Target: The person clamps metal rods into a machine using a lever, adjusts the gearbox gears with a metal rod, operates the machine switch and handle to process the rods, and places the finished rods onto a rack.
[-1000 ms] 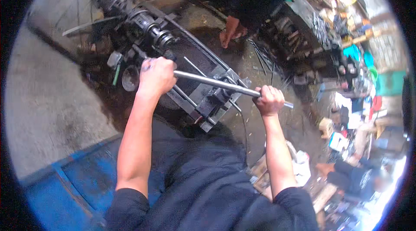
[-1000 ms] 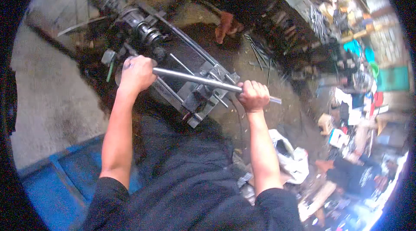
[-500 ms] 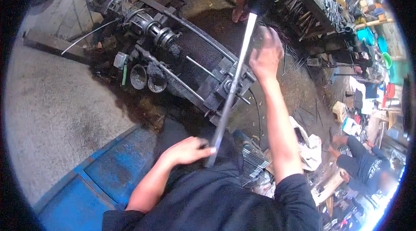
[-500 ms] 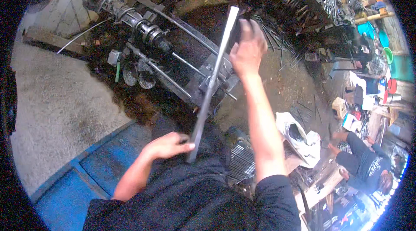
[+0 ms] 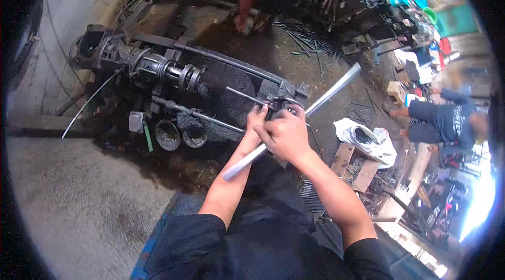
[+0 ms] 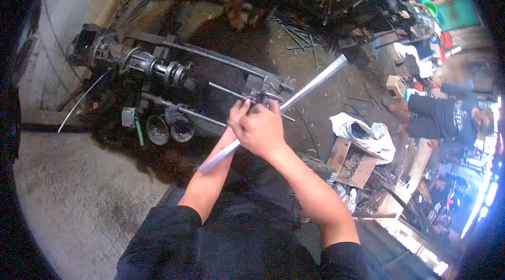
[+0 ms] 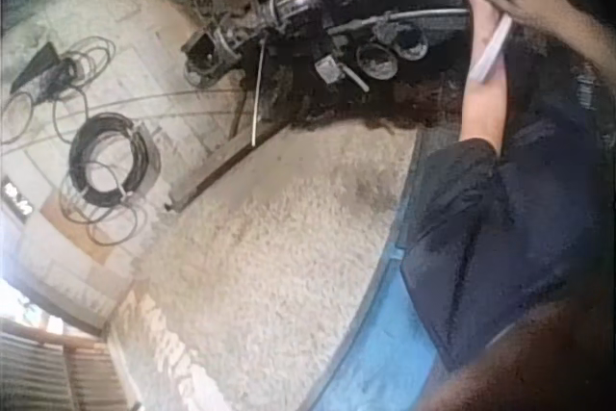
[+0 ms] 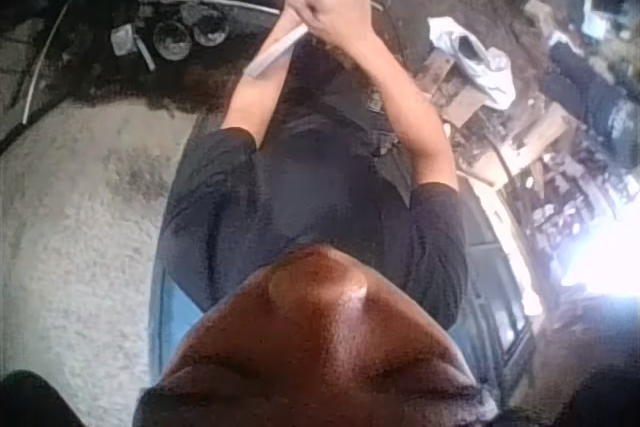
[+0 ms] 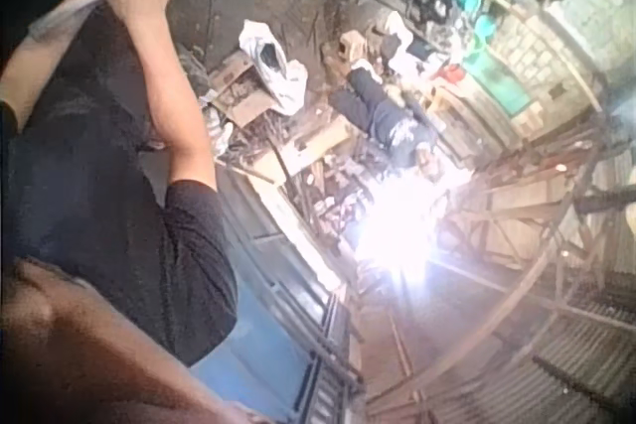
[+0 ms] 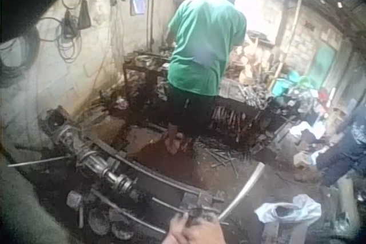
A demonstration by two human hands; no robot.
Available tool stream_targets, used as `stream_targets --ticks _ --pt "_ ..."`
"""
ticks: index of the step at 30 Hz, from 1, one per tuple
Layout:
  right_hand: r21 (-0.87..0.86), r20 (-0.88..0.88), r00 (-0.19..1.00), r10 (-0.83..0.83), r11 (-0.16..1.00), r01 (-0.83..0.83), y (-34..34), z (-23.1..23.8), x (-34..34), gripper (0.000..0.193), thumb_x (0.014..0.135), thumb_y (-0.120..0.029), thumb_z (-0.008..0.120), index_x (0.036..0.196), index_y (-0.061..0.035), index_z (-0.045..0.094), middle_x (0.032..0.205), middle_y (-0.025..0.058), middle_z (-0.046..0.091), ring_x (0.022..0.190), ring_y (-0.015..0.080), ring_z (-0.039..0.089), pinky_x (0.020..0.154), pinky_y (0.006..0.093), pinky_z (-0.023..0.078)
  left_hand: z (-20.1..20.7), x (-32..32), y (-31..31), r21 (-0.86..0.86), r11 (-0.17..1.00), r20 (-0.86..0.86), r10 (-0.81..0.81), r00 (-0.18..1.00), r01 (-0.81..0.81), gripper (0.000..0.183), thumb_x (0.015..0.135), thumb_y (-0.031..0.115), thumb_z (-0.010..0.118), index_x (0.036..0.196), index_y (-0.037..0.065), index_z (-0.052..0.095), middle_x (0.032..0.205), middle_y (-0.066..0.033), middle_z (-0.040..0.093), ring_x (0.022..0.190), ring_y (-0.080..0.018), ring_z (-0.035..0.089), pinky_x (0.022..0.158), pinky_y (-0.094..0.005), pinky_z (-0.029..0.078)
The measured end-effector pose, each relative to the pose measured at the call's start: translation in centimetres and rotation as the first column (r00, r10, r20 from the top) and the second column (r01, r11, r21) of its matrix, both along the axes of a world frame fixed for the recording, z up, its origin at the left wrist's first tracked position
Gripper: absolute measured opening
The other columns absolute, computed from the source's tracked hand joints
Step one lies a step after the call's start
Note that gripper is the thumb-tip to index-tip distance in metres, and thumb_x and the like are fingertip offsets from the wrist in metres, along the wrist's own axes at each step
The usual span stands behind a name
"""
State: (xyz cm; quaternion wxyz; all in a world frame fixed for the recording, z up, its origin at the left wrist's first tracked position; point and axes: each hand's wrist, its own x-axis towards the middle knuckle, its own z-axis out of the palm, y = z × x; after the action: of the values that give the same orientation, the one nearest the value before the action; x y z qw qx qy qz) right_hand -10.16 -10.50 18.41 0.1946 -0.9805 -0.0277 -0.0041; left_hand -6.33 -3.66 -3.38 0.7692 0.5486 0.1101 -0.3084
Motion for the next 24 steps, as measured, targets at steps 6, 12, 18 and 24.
stream_targets --ticks 6,12,18,24 --pt "-0.342 -0.059 0.955 -0.291 0.905 0.255 -7.0 4.2 -4.1 0.101 0.064 -0.034 0.078 0.148 -0.0246 0.024 0.155 0.0134 0.011 0.143 0.0358 0.009 0.111 0.0566 0.009 1.7 1.9 2.8 -0.193 0.950 -0.145 0.219 0.965 -0.245 0.023 0.095 0.022 0.057 0.110 0.006 0.051 0.109 -0.0064 0.058 0.098 -0.0198 0.058 0.084 -0.0437 0.050" --pt "-0.507 0.049 0.872 -0.487 0.740 0.442 -7.3 4.0 -2.8 0.094 0.076 -0.040 0.071 0.150 -0.0205 0.016 0.153 0.0176 0.019 0.142 0.0366 0.015 0.112 0.0585 0.008 3.0 3.3 5.5 -0.198 0.929 -0.183 0.278 0.943 -0.312 0.023 0.097 0.024 0.052 0.108 0.004 0.046 0.104 -0.0081 0.056 0.092 -0.0201 0.059 0.084 -0.0434 0.054" --pt "-0.193 -0.116 0.776 -0.620 0.781 0.594 0.1 0.6 -5.3 0.064 0.090 -0.038 0.054 0.147 -0.0182 0.030 0.149 0.0164 0.032 0.137 0.0404 0.028 0.109 0.0555 0.024 3.2 2.1 8.3 -0.176 0.924 -0.157 0.314 0.936 -0.339 0.022 0.098 0.024 0.051 0.108 0.005 0.046 0.106 -0.0075 0.056 0.092 -0.0189 0.058 0.086 -0.0424 0.053" --pt "-0.057 0.097 0.792 -0.603 0.791 0.609 1.0 0.1 -6.3 0.054 0.092 -0.024 0.053 0.143 -0.0148 0.037 0.146 0.0180 0.035 0.132 0.0383 0.036 0.109 0.0474 0.030 3.3 3.4 13.9 -0.061 0.907 -0.133 0.406 0.904 -0.416 0.025 0.097 0.027 0.054 0.108 0.006 0.046 0.104 -0.0054 0.056 0.094 -0.0192 0.057 0.086 -0.0416 0.051"
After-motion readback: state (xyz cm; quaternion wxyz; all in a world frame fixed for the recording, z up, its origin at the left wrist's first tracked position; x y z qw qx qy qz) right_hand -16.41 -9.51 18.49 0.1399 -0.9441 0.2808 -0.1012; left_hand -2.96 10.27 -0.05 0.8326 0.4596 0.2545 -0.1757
